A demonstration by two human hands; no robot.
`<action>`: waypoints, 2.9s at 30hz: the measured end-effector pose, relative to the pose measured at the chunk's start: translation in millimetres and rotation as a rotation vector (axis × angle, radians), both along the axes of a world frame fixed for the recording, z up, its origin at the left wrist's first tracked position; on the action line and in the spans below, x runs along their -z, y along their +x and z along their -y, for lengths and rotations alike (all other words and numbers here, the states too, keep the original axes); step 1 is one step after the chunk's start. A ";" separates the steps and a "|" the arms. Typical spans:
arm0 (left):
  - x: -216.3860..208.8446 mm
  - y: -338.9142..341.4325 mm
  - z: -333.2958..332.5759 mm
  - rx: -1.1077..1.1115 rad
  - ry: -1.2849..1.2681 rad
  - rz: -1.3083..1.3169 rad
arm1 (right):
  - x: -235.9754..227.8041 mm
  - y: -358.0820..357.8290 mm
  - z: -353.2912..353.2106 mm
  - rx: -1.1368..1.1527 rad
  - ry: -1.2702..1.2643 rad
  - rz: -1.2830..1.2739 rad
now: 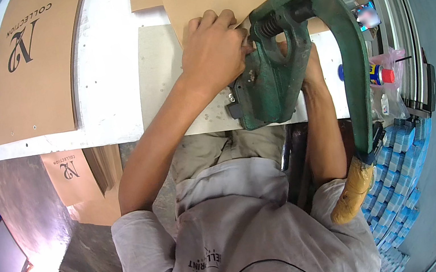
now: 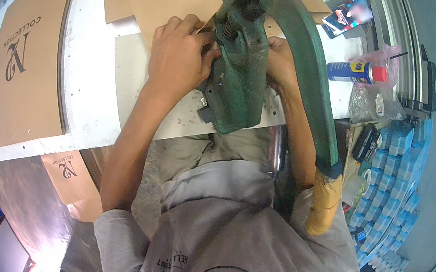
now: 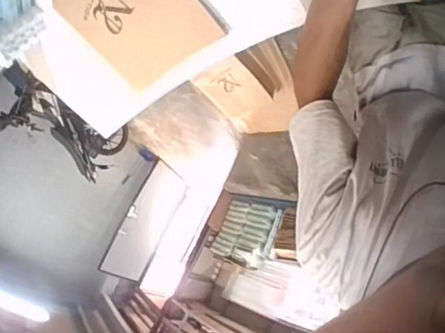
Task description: The person uses a green manual binding machine to attach metal fasteners to the edges of brown cardboard sheets. They repeatedly position each sheet under the press, insert fasteners, and operate the lever to secure them, then stack the finished pieces.
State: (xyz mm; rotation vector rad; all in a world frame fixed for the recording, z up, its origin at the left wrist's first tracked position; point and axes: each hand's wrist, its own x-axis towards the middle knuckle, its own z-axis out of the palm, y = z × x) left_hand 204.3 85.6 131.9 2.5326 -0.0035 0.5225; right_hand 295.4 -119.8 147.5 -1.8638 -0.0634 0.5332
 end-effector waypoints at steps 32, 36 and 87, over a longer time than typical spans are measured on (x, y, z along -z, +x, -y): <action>-86.7 22.2 -46.8 -0.511 -0.969 0.916 | 12.3 -12.1 76.1 -0.320 -0.401 0.674; -60.7 31.5 -40.9 -0.711 -0.880 0.842 | 18.4 -17.5 63.6 -0.103 -0.383 0.564; 14.7 15.9 -65.7 -0.556 -1.386 0.284 | 39.6 -24.8 67.3 -0.032 -0.238 0.673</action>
